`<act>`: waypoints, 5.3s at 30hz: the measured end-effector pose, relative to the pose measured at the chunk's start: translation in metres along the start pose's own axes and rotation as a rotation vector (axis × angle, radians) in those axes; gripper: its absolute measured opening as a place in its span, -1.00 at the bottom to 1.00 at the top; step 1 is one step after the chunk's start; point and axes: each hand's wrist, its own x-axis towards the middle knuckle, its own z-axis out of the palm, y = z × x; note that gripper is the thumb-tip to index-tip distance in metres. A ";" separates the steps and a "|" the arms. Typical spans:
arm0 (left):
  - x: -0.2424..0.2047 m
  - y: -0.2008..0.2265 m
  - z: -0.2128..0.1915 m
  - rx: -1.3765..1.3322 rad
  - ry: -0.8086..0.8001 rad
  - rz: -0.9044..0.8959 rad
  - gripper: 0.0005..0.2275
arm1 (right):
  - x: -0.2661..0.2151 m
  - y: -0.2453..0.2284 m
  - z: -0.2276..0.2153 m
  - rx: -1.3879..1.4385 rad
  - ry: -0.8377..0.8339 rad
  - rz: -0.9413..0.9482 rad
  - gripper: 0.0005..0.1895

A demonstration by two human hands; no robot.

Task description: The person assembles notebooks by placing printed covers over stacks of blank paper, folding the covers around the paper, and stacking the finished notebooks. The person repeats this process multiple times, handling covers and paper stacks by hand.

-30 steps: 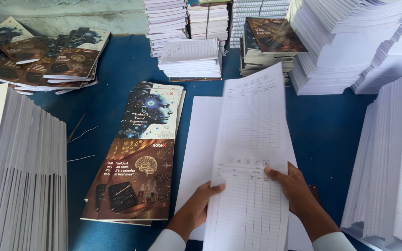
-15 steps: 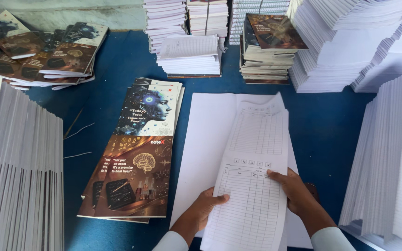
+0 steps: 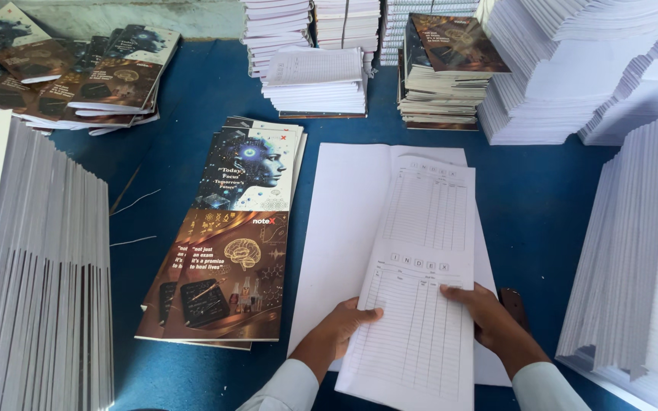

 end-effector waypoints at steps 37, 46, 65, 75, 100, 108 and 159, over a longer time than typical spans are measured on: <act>-0.045 0.057 -0.095 1.056 1.039 0.288 -0.67 | -0.053 -0.030 0.001 0.194 0.037 -0.213 -0.48; -0.075 0.077 -0.053 0.989 1.021 0.445 -0.67 | -0.041 -0.028 -0.005 0.306 0.021 -0.268 -0.47; -0.078 0.067 0.026 1.032 0.681 0.795 -0.75 | -0.038 -0.024 -0.001 0.263 0.006 -0.285 -0.45; -0.084 0.048 0.056 1.176 0.546 0.793 -0.75 | -0.038 -0.022 0.005 0.187 0.043 -0.273 -0.47; 0.021 0.026 -0.068 0.734 0.677 0.448 -0.18 | -0.008 -0.002 0.007 0.196 -0.105 -0.310 -0.53; 0.008 0.037 -0.059 0.050 0.276 0.543 -0.42 | -0.009 -0.006 0.005 0.175 -0.103 -0.341 -0.56; -0.031 0.062 -0.019 -0.153 0.083 0.365 -0.47 | -0.002 -0.006 -0.002 0.308 -0.339 -0.447 -0.45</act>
